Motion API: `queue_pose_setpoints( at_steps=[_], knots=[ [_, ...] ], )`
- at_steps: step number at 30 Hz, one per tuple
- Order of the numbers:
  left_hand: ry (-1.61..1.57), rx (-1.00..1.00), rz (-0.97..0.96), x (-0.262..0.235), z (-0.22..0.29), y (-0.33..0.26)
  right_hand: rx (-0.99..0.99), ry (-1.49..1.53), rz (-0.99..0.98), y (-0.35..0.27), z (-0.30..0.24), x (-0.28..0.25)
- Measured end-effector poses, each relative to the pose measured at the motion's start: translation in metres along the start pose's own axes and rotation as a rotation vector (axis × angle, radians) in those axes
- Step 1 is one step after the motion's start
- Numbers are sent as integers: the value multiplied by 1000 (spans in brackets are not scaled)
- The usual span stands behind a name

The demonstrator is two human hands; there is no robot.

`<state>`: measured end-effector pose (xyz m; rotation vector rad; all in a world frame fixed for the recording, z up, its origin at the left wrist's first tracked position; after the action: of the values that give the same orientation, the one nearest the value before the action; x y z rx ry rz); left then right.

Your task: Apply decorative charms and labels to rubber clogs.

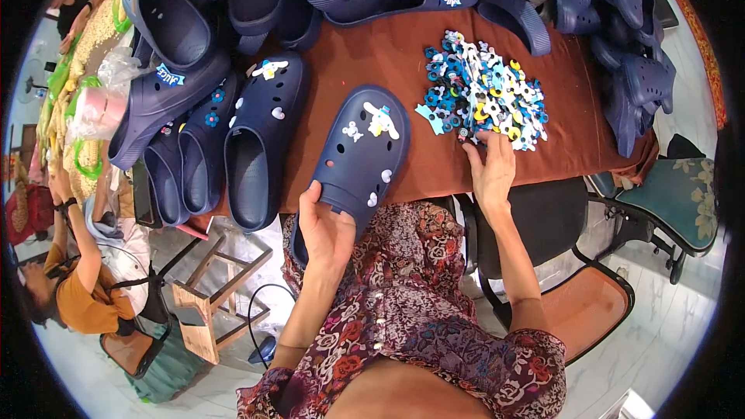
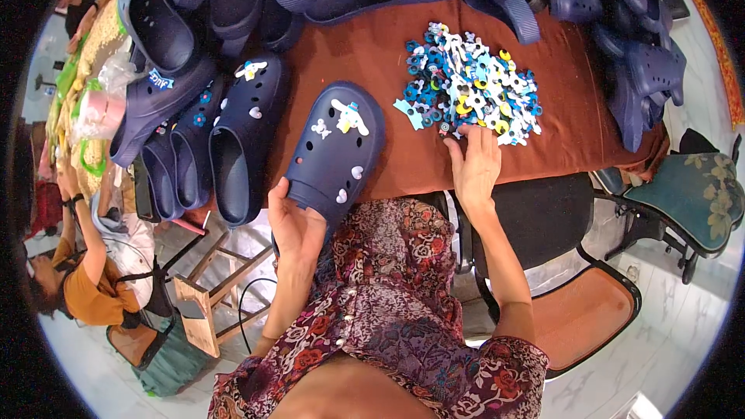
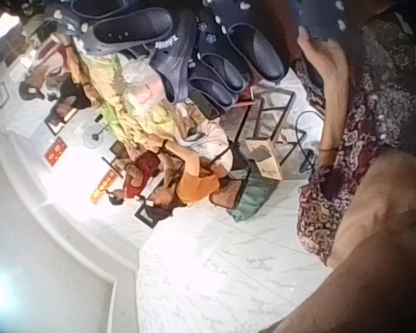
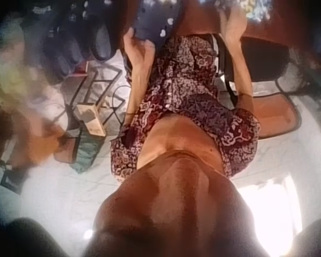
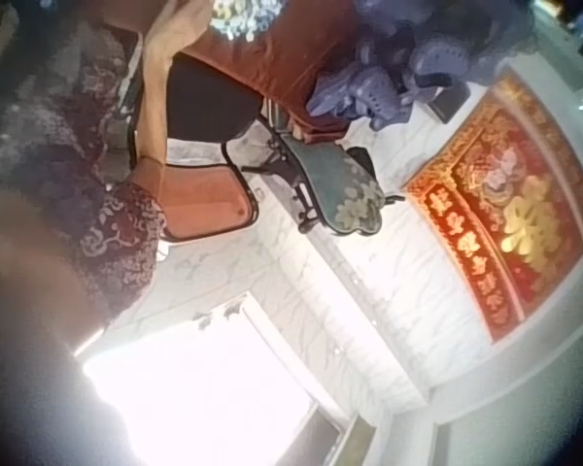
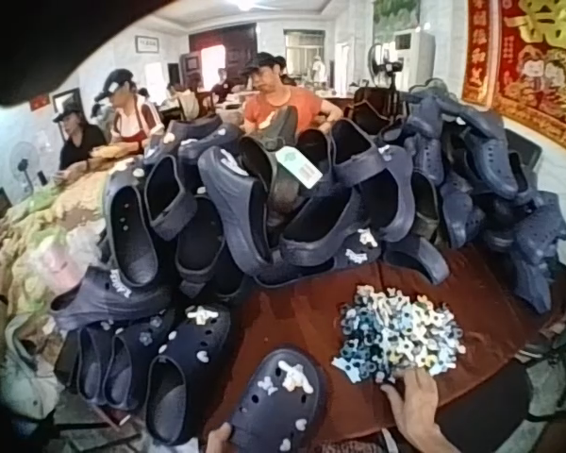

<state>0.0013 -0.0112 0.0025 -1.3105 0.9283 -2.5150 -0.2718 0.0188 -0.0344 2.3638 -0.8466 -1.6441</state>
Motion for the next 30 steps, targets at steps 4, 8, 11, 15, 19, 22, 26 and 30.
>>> queue_pose_setpoints(
  at_steps=[4, 8, 11, 15, 19, 22, 26, 30],
  knots=[
    [-38, -54, -34, -4, -1, 3, 6, -34, 38, 0, 5, 0],
    [-39, -60, -21, -3, 0, 2, -63, -81, 54, 1, 5, -4],
    [-32, -55, -6, -4, 0, -1, -99, -80, 41, -1, 5, -2],
    [-59, -73, 19, -4, -4, -1, 30, 151, 29, 0, -13, -13],
    [19, -93, -34, 10, -7, -11, 242, 830, -86, 1, -53, -9],
    [52, -27, -74, 12, -15, -15, 331, 1104, -327, 2, -92, -13],
    [109, 57, -83, 15, -24, -21, 385, 1324, -457, 3, -131, -12],
    [173, 157, -69, 16, -31, -24, 388, 1261, -511, 4, -134, -7]
  ],
)
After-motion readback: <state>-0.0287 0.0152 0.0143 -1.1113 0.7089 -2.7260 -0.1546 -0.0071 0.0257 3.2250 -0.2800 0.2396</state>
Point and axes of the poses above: each hand's wrist, its own y-axis towards the middle knuckle, its own x-axis out of the palm, z = x × y, the point moved 2 cm from there along y, towards the middle knuckle, and after that the axes turned 4 degrees about z, right-handed, at the moved point
